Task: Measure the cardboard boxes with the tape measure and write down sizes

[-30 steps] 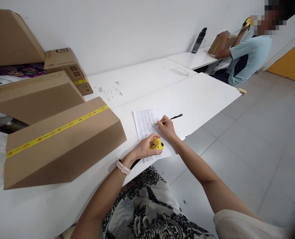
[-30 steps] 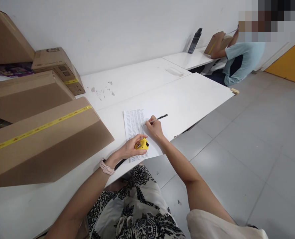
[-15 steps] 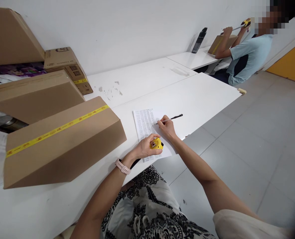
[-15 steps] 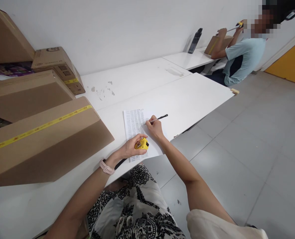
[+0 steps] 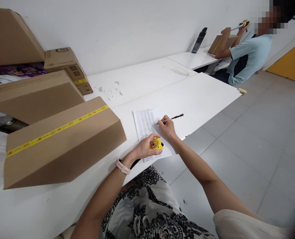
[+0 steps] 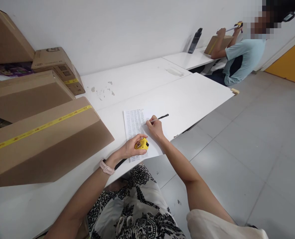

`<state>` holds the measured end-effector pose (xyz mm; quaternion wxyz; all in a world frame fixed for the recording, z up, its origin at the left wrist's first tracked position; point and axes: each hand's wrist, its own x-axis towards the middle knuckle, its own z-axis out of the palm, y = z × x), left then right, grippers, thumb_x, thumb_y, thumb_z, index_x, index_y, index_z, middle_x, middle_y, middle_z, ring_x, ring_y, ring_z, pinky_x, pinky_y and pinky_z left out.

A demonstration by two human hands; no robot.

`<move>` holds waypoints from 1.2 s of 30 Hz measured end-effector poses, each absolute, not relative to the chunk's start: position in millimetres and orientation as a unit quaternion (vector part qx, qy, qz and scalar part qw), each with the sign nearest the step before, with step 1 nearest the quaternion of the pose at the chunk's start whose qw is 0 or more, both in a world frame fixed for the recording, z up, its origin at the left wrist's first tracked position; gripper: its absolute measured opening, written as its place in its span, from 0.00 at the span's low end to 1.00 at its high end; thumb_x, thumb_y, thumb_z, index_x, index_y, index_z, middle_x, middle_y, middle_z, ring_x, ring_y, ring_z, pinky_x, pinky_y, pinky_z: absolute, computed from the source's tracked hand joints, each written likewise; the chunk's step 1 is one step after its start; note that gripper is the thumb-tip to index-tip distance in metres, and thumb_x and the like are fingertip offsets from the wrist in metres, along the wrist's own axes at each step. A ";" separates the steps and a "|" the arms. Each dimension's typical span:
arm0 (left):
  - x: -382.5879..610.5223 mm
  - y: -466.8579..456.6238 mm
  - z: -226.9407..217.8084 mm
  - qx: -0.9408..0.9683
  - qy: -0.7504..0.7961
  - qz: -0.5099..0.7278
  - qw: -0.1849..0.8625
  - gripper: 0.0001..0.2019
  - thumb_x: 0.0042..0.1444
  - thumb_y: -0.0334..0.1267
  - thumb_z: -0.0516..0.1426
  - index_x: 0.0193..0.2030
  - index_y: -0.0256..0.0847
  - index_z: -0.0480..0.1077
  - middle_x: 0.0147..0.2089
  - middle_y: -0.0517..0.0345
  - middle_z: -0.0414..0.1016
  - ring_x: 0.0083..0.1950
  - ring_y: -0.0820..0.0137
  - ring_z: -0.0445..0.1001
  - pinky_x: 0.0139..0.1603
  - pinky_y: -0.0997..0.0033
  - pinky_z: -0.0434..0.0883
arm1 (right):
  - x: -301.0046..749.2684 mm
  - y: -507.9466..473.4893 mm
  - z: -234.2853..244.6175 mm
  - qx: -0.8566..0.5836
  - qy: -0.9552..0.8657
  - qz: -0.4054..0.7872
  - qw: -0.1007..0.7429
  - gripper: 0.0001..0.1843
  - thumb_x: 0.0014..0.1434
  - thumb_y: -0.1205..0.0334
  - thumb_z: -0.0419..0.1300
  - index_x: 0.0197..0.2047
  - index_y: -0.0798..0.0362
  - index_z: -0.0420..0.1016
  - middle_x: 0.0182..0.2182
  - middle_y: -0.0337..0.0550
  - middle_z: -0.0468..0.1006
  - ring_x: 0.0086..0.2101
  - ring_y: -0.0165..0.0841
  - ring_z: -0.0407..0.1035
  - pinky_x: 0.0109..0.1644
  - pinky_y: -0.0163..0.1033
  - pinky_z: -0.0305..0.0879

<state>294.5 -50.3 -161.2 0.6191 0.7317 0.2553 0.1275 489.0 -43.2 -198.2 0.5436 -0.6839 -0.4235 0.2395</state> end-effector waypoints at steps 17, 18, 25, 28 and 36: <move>294.2 -49.9 -162.0 0.735 0.258 0.121 0.615 0.32 0.48 0.44 0.65 0.60 0.42 0.64 0.41 0.57 0.72 0.40 0.66 0.71 0.43 0.62 0.70 | 488.3 -44.0 -195.8 -0.691 -0.425 0.229 0.538 0.09 0.51 0.64 0.56 0.25 0.48 0.57 0.18 0.30 0.57 0.22 0.28 0.52 0.26 0.37 0.47; 294.2 -49.9 -162.0 0.736 0.259 0.121 0.614 0.31 0.48 0.44 0.65 0.60 0.42 0.65 0.41 0.57 0.72 0.39 0.66 0.71 0.42 0.62 0.70 | 488.3 -44.0 -195.8 -0.691 -0.425 0.228 0.538 0.09 0.51 0.64 0.56 0.25 0.48 0.57 0.18 0.30 0.57 0.22 0.28 0.52 0.26 0.37 0.47; 294.1 -50.0 -161.8 0.732 0.253 0.126 0.620 0.31 0.48 0.44 0.65 0.59 0.41 0.64 0.41 0.57 0.72 0.40 0.66 0.70 0.43 0.62 0.69 | 489.6 -42.5 -198.7 -0.696 -0.420 0.224 0.538 0.09 0.50 0.63 0.56 0.25 0.48 0.57 0.18 0.31 0.58 0.22 0.28 0.53 0.26 0.37 0.48; 293.9 -49.8 -161.8 0.734 0.256 0.124 0.617 0.32 0.48 0.44 0.65 0.60 0.41 0.64 0.42 0.56 0.72 0.40 0.66 0.71 0.44 0.62 0.70 | 489.3 -42.7 -198.0 -0.699 -0.420 0.213 0.538 0.09 0.51 0.63 0.56 0.24 0.49 0.57 0.18 0.30 0.58 0.22 0.28 0.52 0.27 0.37 0.48; 294.4 -49.7 -163.0 0.739 0.258 0.124 0.610 0.31 0.48 0.44 0.65 0.59 0.41 0.65 0.42 0.56 0.72 0.40 0.65 0.71 0.45 0.60 0.70 | 488.5 -43.6 -195.8 -0.692 -0.421 0.227 0.540 0.09 0.50 0.64 0.56 0.24 0.48 0.57 0.18 0.30 0.58 0.22 0.28 0.52 0.27 0.37 0.48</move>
